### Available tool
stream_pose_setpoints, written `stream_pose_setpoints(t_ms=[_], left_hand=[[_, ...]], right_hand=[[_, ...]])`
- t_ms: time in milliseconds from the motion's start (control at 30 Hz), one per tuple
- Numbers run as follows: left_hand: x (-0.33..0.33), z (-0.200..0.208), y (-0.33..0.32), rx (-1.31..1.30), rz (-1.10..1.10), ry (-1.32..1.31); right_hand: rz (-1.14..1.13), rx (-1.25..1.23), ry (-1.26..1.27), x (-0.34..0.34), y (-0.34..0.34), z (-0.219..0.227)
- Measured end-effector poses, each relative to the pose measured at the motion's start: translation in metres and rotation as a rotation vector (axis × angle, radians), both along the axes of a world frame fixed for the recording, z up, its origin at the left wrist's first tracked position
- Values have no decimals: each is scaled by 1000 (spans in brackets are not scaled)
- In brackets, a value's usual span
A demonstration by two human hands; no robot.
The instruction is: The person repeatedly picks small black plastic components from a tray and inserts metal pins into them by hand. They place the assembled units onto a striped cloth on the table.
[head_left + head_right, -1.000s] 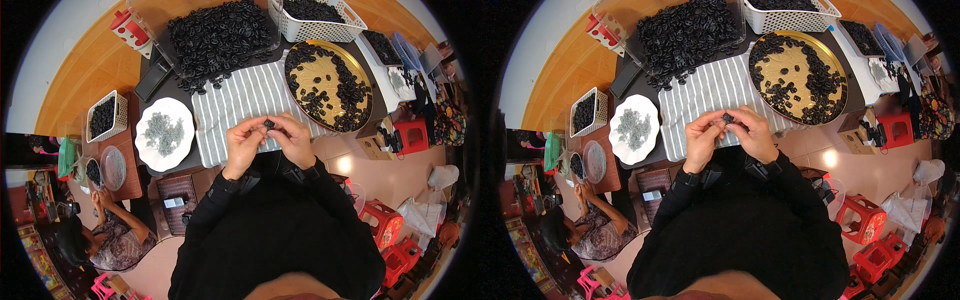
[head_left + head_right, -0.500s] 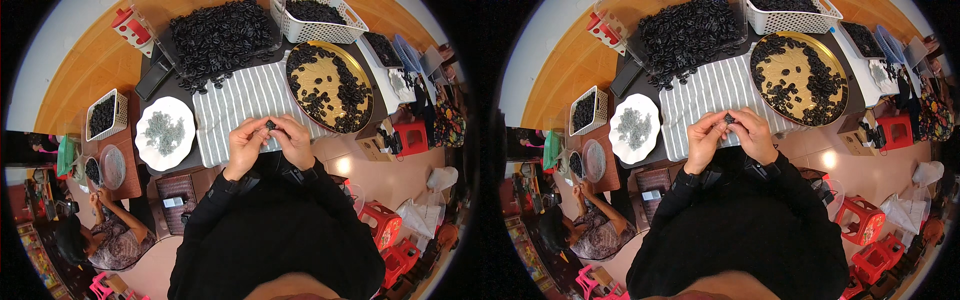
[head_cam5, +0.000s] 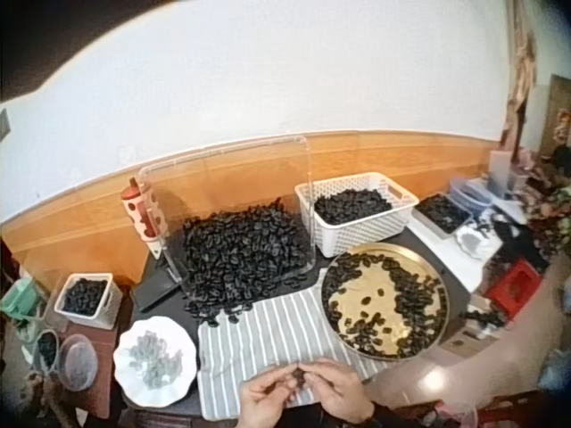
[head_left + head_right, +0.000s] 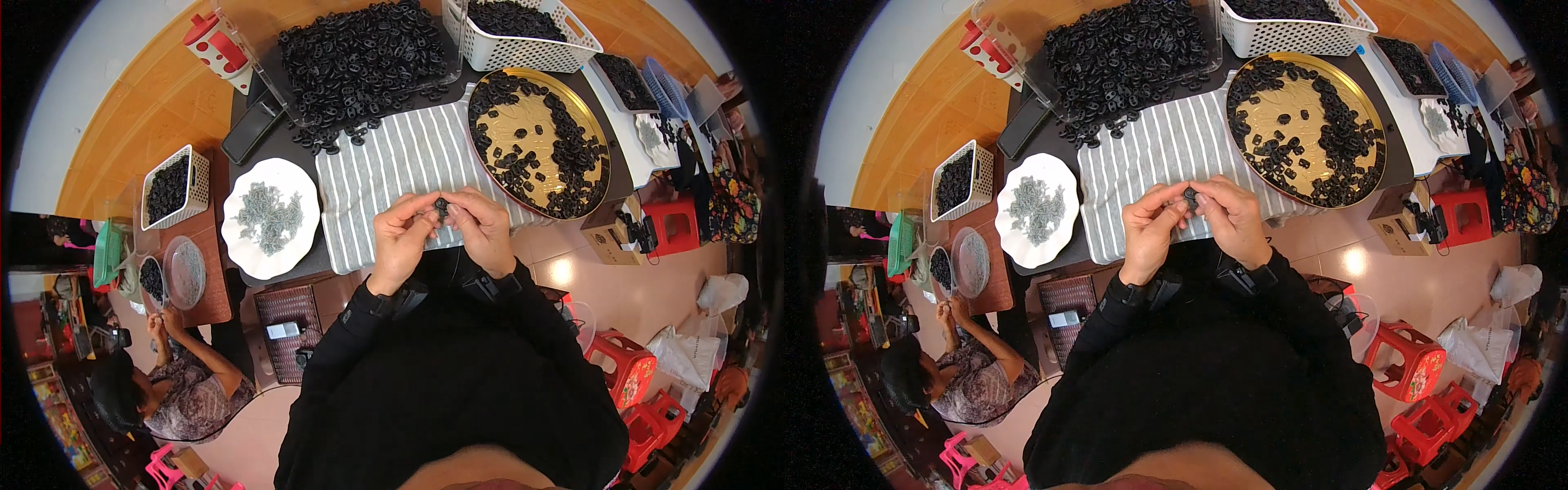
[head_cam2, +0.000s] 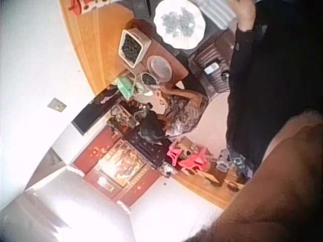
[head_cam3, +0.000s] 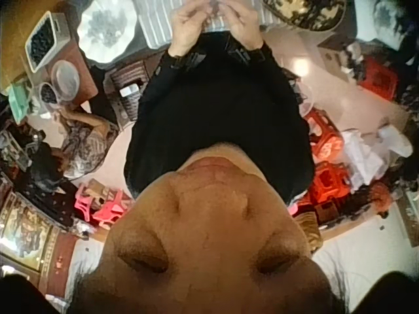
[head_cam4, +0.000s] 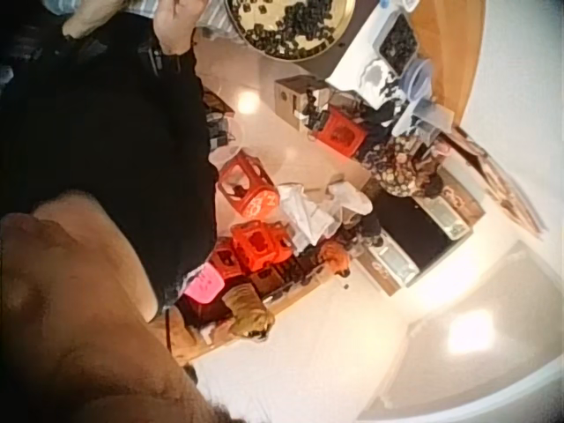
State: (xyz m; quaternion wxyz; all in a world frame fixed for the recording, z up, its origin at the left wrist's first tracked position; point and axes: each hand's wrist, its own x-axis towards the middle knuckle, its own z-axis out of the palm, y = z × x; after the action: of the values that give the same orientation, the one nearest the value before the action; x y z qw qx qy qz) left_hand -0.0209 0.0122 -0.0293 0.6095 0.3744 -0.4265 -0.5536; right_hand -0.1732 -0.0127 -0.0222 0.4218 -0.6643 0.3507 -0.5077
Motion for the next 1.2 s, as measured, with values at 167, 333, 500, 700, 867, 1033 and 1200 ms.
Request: stream_pose_setpoints(t_ms=[167, 333, 500, 700, 867, 1033, 1200], left_hand=[[-2, 0, 1, -12, 41, 46], [-3, -2, 0, -19, 37, 38], [-3, 0, 0, -7, 31, 22], [-4, -1, 0, -26, 43, 18], [-4, 0, 1, -23, 46, 37], [-3, 0, 0, -18, 49, 69], [-2, -1, 0, -44, 23, 41]], right_hand=[[-18, -67, 10, 3, 0, -1], [-42, -28, -50, 5, 1, -2], [-38, 59, -118, 2, 1, -2], [-17, 59, -117, 3, 0, -2], [44, 44, -72, -2, -3, -4], [23, -24, 16, -1, 0, 2], [-23, -131, 69, 2, -1, -1]])
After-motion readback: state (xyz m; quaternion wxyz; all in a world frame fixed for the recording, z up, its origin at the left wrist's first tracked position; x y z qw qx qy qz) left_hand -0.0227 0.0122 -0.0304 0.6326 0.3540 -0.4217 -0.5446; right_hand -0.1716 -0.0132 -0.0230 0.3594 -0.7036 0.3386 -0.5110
